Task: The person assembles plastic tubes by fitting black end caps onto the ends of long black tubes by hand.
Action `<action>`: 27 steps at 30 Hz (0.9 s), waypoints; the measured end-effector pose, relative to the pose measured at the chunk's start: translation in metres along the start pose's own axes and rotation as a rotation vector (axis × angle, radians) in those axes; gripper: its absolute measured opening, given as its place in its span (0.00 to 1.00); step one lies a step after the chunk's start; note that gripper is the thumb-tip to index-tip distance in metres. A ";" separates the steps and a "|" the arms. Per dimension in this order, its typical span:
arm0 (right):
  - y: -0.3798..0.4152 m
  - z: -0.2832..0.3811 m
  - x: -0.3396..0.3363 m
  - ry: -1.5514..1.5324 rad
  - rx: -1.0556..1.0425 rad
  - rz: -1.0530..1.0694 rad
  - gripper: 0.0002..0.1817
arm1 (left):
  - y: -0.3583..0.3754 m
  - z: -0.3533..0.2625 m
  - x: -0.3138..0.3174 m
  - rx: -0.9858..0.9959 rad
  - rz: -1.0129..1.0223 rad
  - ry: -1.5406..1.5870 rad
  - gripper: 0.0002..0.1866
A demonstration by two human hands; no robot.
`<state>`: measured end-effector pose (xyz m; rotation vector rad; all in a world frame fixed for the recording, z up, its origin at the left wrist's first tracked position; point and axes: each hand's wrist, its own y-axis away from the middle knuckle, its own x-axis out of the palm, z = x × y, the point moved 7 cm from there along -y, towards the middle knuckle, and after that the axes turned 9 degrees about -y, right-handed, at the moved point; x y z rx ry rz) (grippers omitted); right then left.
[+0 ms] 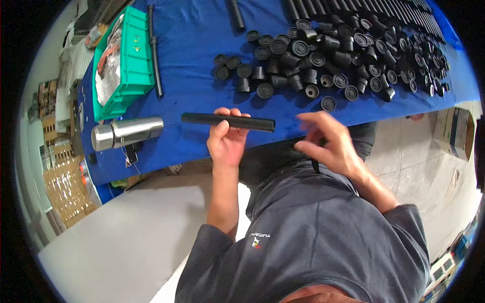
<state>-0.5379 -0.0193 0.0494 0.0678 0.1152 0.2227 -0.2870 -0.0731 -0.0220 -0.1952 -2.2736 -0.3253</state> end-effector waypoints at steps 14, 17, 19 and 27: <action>-0.026 -0.001 0.043 -0.423 -0.257 0.199 0.22 | 0.069 0.048 0.034 -0.175 -0.223 0.243 0.25; -0.025 -0.001 0.041 -0.400 -0.205 0.169 0.20 | 0.070 0.049 0.029 -0.203 -0.215 0.237 0.26; -0.024 -0.002 0.039 -0.422 -0.082 0.179 0.20 | 0.068 0.049 0.036 -0.214 -0.167 0.209 0.27; -0.019 -0.005 0.016 -0.419 -0.093 -0.023 0.17 | 0.088 0.033 0.065 -0.435 -0.027 -0.688 0.19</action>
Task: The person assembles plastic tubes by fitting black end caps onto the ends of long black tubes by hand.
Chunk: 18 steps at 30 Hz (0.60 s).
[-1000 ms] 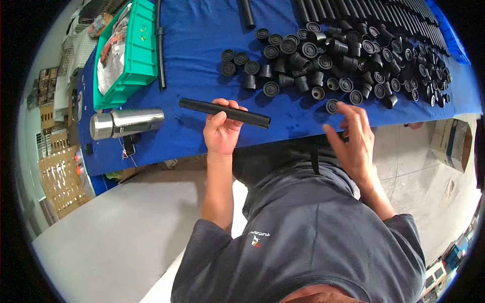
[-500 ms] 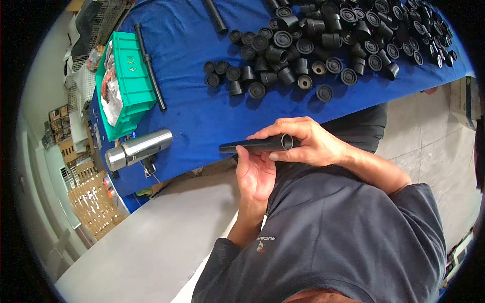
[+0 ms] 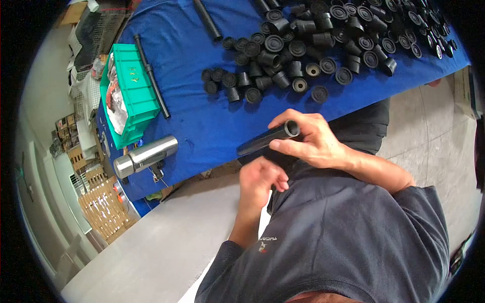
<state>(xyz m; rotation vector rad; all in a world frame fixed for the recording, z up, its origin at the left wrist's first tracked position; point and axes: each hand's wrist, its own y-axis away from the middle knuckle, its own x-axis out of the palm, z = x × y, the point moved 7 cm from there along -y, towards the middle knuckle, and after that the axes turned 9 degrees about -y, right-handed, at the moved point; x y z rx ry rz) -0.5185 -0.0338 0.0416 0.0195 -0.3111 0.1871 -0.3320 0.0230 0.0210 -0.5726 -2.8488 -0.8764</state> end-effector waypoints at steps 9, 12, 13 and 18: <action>0.000 0.015 0.004 -0.069 0.014 0.001 0.15 | -0.010 -0.053 0.009 0.382 -0.229 -0.900 0.20; 0.004 0.014 0.006 -0.028 0.007 0.100 0.38 | -0.008 -0.048 -0.006 0.300 -0.236 -0.394 0.15; 0.004 0.012 0.009 0.058 -0.015 0.141 0.42 | -0.009 -0.048 -0.011 0.337 -0.265 -0.098 0.15; 0.006 -0.013 0.026 0.174 0.104 0.376 0.50 | -0.027 -0.046 -0.041 0.334 -0.215 0.418 0.16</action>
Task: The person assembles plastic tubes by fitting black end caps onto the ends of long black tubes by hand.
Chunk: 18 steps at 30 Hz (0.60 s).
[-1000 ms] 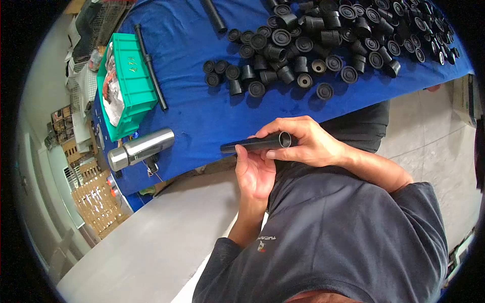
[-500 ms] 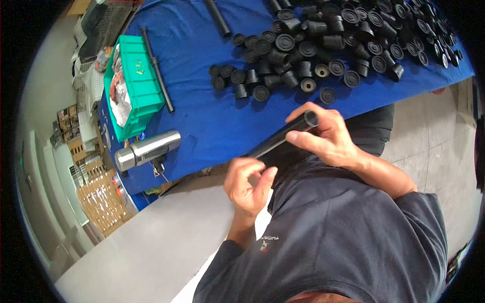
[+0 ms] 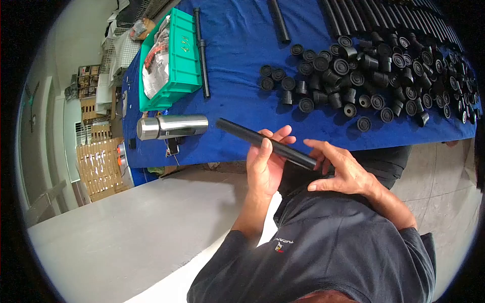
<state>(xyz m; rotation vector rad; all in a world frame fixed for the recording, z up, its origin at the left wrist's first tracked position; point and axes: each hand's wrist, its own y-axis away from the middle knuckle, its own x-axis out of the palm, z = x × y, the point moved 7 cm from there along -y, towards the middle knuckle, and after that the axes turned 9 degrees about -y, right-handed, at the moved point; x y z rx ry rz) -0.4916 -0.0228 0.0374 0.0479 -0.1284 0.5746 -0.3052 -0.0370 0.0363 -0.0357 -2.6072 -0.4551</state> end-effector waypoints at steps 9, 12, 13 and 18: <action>0.001 0.012 -0.009 0.034 -0.115 -0.152 0.25 | 0.008 0.066 -0.017 -0.253 -0.038 0.475 0.16; -0.001 0.020 -0.010 -0.016 -0.065 -0.162 0.26 | 0.012 0.063 -0.017 -0.251 -0.014 0.471 0.15; -0.005 0.023 -0.008 -0.025 -0.129 -0.151 0.26 | 0.013 0.062 -0.016 -0.259 0.004 0.462 0.15; -0.009 0.025 -0.007 0.031 -0.267 -0.141 0.26 | 0.023 0.066 -0.015 -0.247 0.088 0.562 0.22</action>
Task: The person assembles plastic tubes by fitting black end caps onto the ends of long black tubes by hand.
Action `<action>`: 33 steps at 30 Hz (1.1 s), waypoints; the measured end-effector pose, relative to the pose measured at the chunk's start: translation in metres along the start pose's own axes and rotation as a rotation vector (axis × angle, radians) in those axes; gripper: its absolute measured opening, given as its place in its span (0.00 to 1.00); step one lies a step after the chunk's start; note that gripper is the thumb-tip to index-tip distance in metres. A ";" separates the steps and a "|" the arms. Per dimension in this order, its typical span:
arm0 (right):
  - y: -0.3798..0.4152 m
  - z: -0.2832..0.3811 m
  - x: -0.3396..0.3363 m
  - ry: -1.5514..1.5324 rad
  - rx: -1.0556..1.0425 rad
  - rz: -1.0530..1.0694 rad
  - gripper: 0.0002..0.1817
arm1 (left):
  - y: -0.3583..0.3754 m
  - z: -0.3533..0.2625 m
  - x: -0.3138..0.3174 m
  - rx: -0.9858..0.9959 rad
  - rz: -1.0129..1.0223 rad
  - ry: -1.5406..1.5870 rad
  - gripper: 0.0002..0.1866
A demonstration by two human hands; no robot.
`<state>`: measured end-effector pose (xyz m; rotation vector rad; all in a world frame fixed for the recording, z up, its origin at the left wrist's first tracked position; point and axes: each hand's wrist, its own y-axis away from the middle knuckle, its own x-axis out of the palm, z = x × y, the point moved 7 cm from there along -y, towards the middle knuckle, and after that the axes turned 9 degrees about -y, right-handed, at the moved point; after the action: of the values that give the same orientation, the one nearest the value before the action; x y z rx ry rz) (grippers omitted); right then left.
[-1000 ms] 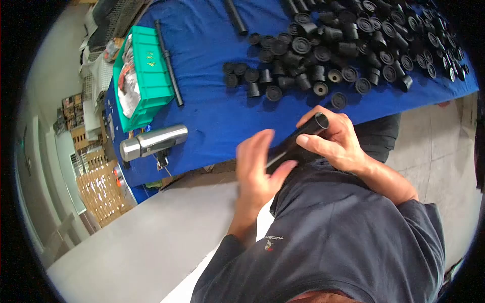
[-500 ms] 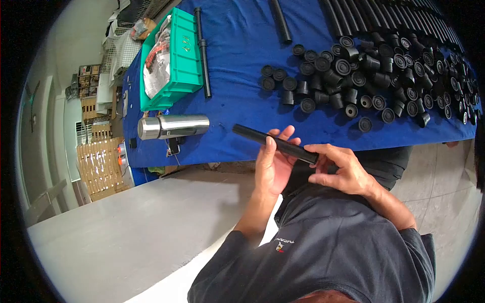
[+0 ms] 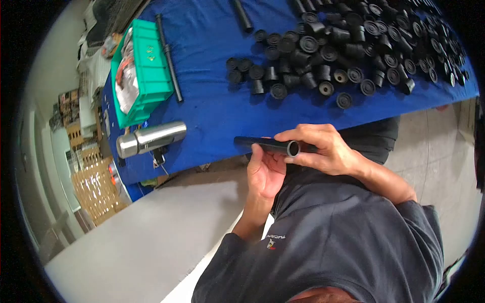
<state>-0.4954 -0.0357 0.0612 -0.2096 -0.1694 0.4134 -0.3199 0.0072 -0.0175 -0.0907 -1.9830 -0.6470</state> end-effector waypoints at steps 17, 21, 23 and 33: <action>0.012 -0.032 0.007 -0.449 0.239 -0.154 0.19 | 0.010 -0.001 0.001 0.049 -0.011 -0.017 0.19; 0.007 -0.023 0.008 -0.313 0.278 -0.071 0.19 | 0.020 0.004 -0.010 0.011 -0.087 -0.087 0.24; 0.006 -0.018 0.008 -0.263 0.273 -0.060 0.19 | 0.022 0.009 -0.007 -0.044 -0.042 -0.056 0.26; 0.014 0.002 -0.017 0.365 0.249 -0.111 0.28 | -0.005 -0.003 0.012 0.144 0.177 -0.259 0.23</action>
<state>-0.5168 -0.0302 0.0577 -0.0280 0.2282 0.2766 -0.3246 -0.0008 -0.0080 -0.2701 -2.2342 -0.3915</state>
